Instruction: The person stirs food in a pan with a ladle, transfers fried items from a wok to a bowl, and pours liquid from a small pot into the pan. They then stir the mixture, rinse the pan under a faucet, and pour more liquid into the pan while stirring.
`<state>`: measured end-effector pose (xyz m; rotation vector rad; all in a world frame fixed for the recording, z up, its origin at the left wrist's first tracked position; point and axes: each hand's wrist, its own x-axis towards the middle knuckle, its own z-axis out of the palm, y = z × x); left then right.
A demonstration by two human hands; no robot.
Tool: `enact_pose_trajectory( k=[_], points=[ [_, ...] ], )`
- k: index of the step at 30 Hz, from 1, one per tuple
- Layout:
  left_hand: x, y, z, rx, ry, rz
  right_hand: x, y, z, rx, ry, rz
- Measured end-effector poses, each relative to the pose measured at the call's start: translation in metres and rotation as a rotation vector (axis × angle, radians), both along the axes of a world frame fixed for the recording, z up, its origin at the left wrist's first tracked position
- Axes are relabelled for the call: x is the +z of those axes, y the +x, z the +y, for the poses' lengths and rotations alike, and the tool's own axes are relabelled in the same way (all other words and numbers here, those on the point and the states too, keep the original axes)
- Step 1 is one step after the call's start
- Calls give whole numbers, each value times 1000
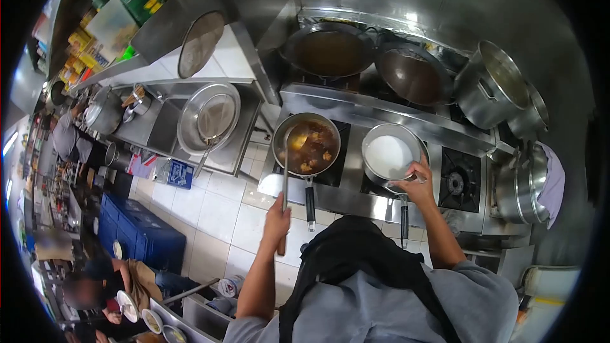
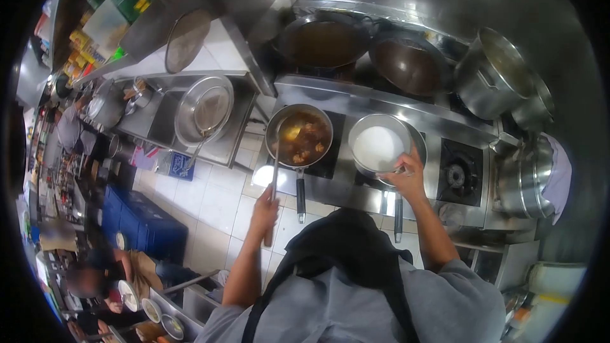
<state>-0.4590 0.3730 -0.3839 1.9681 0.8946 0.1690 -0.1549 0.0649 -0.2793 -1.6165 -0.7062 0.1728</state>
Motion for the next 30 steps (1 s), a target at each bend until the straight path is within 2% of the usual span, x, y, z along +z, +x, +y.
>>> enact_pose_trajectory(
  k=[1,4,5,7,10,13,14,16,18,19,21,23,26,28,29,30],
  points=[
    [20,21,-7,18,-21,-33,0,-2,-1,-11,-17,35],
    [12,44,-22,39,-151,44,-4,1,-4,6,-53,-19],
    [16,37,-26,47,-153,41,-6,1,-7,-18,-92,-61],
    [61,23,-40,67,-437,43,3,-7,-4,-37,-64,-50],
    [48,-24,-24,50,-505,5,6,-14,-4,-52,-10,-5],
    [61,-34,-5,31,-272,137,11,-18,0,-31,33,22],
    [47,-28,0,36,-275,139,13,-19,2,-17,51,15],
    [-2,-10,8,-3,14,-21,7,-16,0,-8,9,6],
    [-11,20,0,33,-61,-46,7,-17,2,6,-35,-8],
    [30,35,-16,78,-220,-9,9,-16,5,14,-23,-45],
    [39,36,-30,81,-313,-11,12,-14,10,32,-10,-87],
    [51,26,-39,71,-450,1,9,-16,10,4,-8,-82],
    [47,-19,-27,37,-497,27,6,-18,12,16,70,27],
    [43,-41,-11,43,-411,73,11,-19,16,-19,44,28],
    [55,-41,-9,71,-380,115,10,-18,14,-25,31,27],
    [52,-36,-5,14,-200,92,8,-19,9,-30,18,26]
  ],
)
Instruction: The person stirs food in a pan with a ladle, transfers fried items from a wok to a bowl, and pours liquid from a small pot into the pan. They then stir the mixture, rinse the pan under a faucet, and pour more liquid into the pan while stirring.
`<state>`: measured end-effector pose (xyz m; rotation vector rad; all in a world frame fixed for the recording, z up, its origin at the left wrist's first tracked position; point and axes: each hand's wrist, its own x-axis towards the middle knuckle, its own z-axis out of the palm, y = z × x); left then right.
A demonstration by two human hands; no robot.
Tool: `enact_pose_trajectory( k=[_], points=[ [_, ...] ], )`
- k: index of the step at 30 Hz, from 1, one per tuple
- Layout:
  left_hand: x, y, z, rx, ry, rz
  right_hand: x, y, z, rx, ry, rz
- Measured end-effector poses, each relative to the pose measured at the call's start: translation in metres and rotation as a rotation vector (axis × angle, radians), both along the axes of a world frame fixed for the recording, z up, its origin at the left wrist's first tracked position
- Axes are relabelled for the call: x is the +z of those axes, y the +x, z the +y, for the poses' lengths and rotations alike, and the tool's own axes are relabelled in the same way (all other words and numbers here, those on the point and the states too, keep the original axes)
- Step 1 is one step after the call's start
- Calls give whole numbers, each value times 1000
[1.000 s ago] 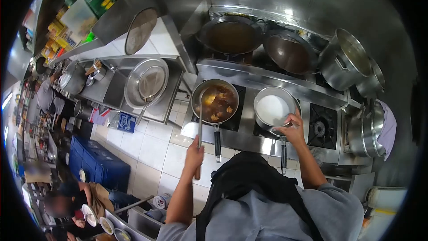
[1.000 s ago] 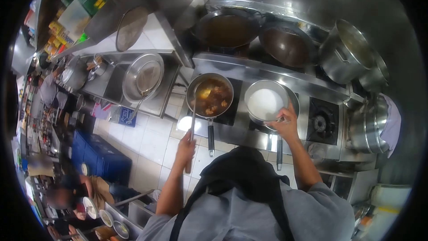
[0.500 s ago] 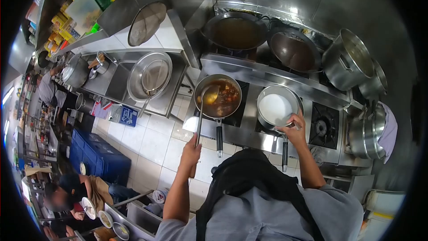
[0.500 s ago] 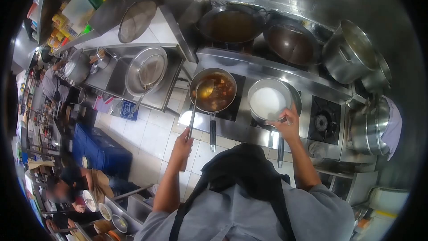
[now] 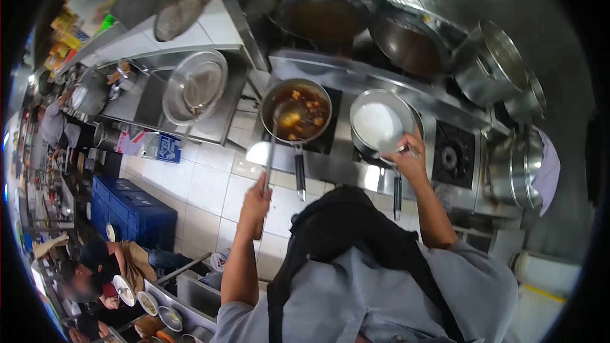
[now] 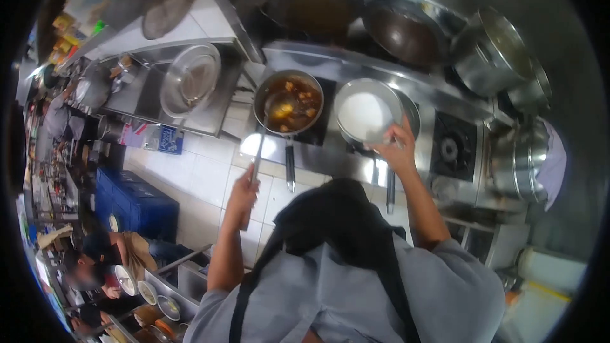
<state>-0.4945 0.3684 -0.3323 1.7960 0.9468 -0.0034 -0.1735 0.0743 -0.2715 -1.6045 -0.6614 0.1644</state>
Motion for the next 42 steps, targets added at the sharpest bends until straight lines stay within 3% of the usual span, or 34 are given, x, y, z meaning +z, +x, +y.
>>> enact_pose_trajectory(
  k=[2,4,6,7,12,16,18,19,22,25,26,28,30,31,35,42],
  points=[
    [-53,15,11,-56,286,-122,4,1,-2,-17,-45,-38],
    [-47,47,-2,30,92,-179,5,-1,-3,-8,-67,-91],
    [-24,69,-22,64,-63,-118,7,0,0,-16,-36,17],
    [-25,71,-28,55,-111,-124,5,3,-1,-33,-121,-84],
    [10,24,-30,47,-292,-95,3,0,0,-35,-18,2],
    [-1,5,0,30,-121,43,2,1,-3,18,-13,-32],
    [-43,18,9,-13,212,-77,5,-1,-1,19,29,93],
    [-32,37,2,-7,237,-64,3,-1,-1,23,32,93],
    [1,73,-25,99,-48,33,-4,6,-1,20,-62,0],
    [-62,51,-31,-41,135,-138,-4,9,1,47,-44,-29],
    [-50,43,-32,-41,139,-141,4,7,3,48,-60,-68],
    [0,20,-32,-18,-145,65,8,6,6,43,-75,-106],
    [11,0,-24,-73,17,52,5,6,7,60,7,-6],
    [8,-9,-20,-160,297,-110,4,5,7,54,9,-3],
    [-3,-8,-7,-136,546,-94,-4,8,9,65,75,-37],
    [-60,70,2,-45,639,125,4,8,9,131,14,81]
  ],
)
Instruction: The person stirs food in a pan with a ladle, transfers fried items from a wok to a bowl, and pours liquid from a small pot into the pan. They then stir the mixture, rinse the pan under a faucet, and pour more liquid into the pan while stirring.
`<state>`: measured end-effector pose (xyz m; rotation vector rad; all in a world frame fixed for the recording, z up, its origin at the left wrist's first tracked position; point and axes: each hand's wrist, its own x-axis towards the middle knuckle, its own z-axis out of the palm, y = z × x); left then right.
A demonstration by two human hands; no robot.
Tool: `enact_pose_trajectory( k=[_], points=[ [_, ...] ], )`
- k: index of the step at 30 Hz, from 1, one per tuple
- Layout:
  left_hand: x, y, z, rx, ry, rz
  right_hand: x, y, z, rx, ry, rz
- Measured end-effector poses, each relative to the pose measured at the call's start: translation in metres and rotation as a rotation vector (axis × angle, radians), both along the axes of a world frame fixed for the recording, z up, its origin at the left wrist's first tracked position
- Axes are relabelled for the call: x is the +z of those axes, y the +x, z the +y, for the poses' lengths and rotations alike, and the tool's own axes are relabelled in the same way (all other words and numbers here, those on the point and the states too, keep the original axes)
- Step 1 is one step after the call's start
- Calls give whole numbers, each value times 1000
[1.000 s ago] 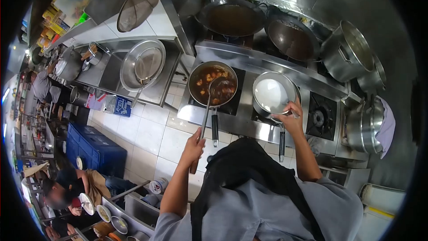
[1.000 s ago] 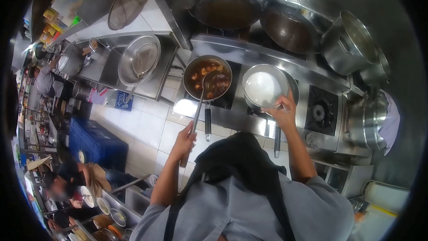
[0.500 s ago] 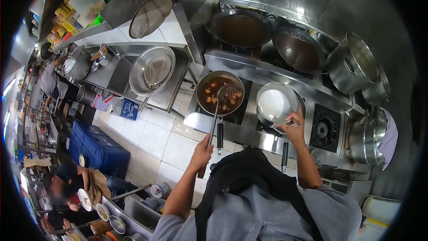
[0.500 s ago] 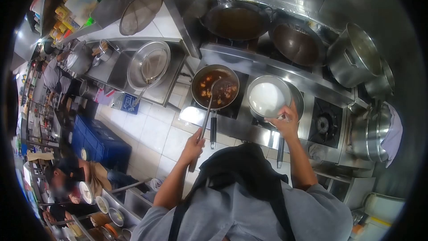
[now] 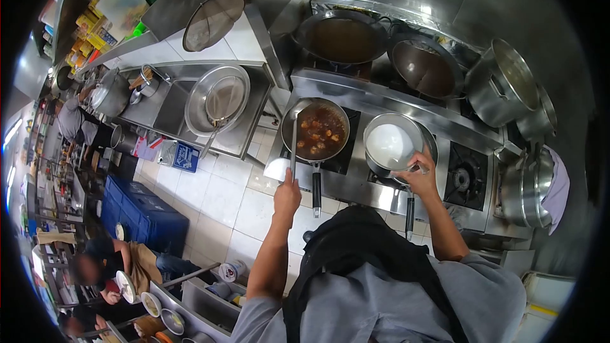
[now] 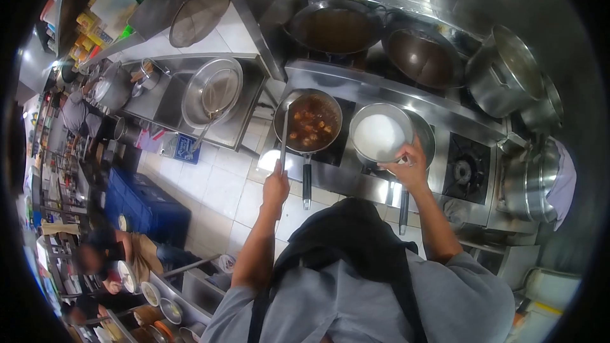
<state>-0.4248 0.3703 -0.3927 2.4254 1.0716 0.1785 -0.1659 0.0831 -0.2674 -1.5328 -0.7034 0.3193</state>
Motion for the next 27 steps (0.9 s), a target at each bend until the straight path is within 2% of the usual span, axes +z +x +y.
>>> enact_pose_trajectory(
  k=[2,6,9,13,15,18,21,25,27],
  points=[
    [-7,17,-3,-39,-2,-36,5,0,2,4,-9,-59],
    [16,21,-10,-158,42,50,1,3,7,-29,7,-166],
    [34,3,-17,-275,109,80,0,9,12,-28,-62,-225],
    [49,-30,-19,-316,127,170,0,23,21,-45,-153,-284],
    [50,-50,-9,-333,156,274,-7,36,25,-19,-240,-407],
    [62,-75,19,-330,192,249,6,43,41,17,-337,-344],
    [82,-76,32,-284,204,303,7,57,60,53,-335,-401],
    [69,-51,44,-168,185,175,-16,79,85,126,-276,-539],
    [40,-34,49,-134,106,144,-35,92,101,149,-156,-410]
  ],
)
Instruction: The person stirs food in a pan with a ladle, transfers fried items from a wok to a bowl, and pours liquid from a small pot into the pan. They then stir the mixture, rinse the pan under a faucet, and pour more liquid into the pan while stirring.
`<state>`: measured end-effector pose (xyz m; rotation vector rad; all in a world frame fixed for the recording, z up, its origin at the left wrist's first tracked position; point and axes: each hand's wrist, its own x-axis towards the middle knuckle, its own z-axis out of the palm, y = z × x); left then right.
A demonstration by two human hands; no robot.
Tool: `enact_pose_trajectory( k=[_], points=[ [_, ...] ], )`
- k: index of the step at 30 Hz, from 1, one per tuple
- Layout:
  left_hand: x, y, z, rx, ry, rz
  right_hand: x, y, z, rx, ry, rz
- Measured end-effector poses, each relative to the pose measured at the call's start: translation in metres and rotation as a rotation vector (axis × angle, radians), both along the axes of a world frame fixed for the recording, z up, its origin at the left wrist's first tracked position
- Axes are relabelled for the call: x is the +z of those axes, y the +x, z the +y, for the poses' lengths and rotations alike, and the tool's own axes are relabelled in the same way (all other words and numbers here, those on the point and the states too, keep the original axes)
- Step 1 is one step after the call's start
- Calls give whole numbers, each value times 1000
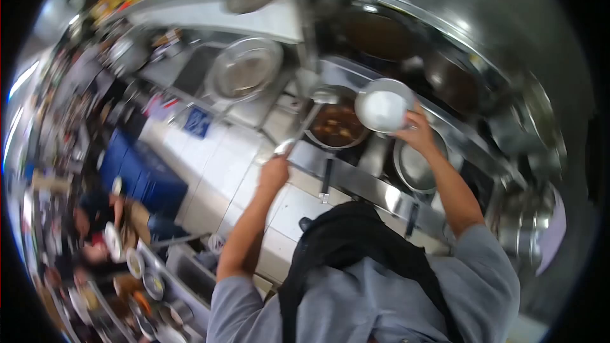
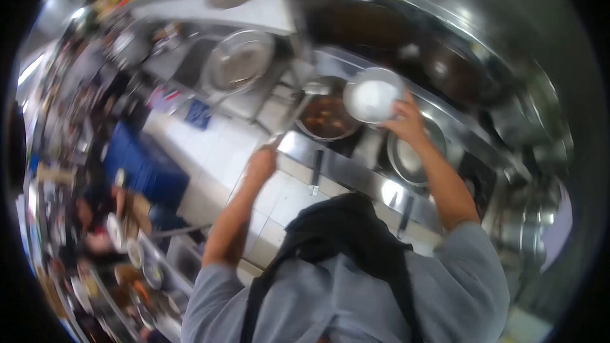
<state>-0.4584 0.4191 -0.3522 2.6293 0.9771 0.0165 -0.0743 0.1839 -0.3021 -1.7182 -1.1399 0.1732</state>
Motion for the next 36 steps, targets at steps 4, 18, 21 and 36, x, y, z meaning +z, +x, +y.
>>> enact_pose_trajectory(
  k=[4,18,21,36],
  points=[
    [-104,12,-23,-4,-84,-288,-101,103,-1,184,-345,-426],
    [10,12,-97,482,-1273,-615,-67,137,70,278,28,-848],
    [36,12,-100,555,-1460,-651,-64,128,69,221,9,-774],
    [49,26,-99,620,-1720,-685,-19,39,2,41,-266,-619]
  ],
)
